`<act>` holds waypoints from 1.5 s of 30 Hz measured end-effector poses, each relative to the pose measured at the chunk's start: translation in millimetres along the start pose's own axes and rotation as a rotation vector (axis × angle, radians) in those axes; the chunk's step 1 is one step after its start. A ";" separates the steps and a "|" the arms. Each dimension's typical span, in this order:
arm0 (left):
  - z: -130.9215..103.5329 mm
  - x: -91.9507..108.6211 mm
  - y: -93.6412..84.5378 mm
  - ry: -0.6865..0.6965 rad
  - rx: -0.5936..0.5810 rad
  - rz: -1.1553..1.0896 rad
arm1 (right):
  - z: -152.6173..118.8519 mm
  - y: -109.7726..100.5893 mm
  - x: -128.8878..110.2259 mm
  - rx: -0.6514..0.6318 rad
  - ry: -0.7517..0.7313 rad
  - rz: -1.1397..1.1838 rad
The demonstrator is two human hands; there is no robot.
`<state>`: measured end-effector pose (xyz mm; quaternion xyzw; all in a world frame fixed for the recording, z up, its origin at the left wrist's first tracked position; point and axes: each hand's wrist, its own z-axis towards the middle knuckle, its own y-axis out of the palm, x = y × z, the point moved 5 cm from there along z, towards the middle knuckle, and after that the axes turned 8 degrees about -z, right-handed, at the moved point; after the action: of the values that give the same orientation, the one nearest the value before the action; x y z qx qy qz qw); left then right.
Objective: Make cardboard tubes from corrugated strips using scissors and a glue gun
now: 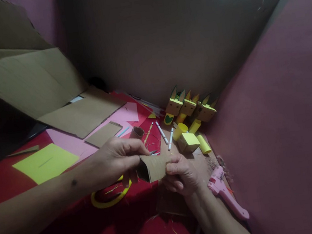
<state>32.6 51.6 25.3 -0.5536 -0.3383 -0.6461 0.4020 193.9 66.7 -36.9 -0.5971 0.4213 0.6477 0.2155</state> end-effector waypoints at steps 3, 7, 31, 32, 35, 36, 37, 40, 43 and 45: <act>2.2 2.0 -1.6 -0.027 -0.036 -0.103 | 1.2 -0.3 -0.8 -0.007 0.005 0.027; 3.8 7.7 -14.2 -0.004 0.113 -0.198 | 3.2 -3.5 -4.0 0.008 -0.003 0.091; 3.3 -7.0 5.5 0.004 0.034 -0.018 | 4.4 -2.1 -6.3 0.236 -0.040 0.098; 3.1 -7.7 6.6 -0.038 0.050 -0.074 | 3.6 -0.7 -7.4 0.250 -0.049 0.096; 2.4 -8.0 6.2 -0.073 0.131 -0.089 | 0.3 2.2 -11.9 0.295 -0.088 0.056; 2.5 -8.5 5.7 -0.081 0.143 -0.067 | -0.9 2.7 -13.5 0.312 -0.102 0.035; 2.8 -9.3 5.7 -0.091 0.138 -0.048 | -2.0 2.9 -14.8 0.329 -0.112 0.015; 4.8 -11.3 6.7 -0.110 0.087 -0.028 | -4.2 3.0 -16.5 0.372 -0.119 -0.018; 5.5 -12.4 5.3 -0.126 0.113 0.013 | -4.5 3.8 -16.3 0.382 -0.119 -0.041; 4.8 -13.8 3.9 -0.147 0.152 0.062 | -4.1 4.7 -15.7 0.379 -0.114 -0.056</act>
<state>39.1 56.0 12.4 -0.5776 -0.3977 -0.5634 0.4367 195.7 64.2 -20.3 -0.5195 0.5060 0.5834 0.3656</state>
